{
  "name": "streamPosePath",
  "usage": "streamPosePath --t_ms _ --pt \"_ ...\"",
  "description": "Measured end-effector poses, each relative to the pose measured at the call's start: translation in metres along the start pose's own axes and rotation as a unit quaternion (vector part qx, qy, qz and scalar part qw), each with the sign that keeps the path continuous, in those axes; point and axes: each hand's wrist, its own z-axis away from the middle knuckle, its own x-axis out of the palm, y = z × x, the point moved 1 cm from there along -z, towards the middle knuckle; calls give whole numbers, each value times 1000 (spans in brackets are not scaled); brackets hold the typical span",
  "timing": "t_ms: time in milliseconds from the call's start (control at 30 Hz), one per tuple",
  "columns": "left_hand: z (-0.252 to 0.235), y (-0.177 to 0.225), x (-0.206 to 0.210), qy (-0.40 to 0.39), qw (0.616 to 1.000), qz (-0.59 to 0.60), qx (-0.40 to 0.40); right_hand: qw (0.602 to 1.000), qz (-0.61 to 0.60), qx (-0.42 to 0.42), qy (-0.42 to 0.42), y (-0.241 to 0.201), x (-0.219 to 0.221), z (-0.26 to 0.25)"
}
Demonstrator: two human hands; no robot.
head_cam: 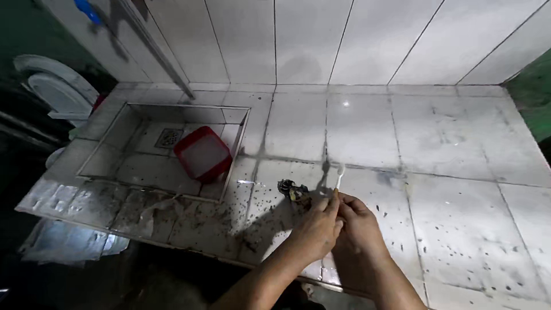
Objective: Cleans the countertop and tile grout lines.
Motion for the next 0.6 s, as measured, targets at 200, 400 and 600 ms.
streamPosePath --t_ms 200,400,600 --pt "0 -15 4 18 999 14 31 999 0 41 -13 -1 3 5" --pt "11 -34 7 54 995 -31 82 978 205 2 28 0 -9 18" --pt "1 -80 -11 51 982 -180 31 873 479 -68 61 13 -2 38"
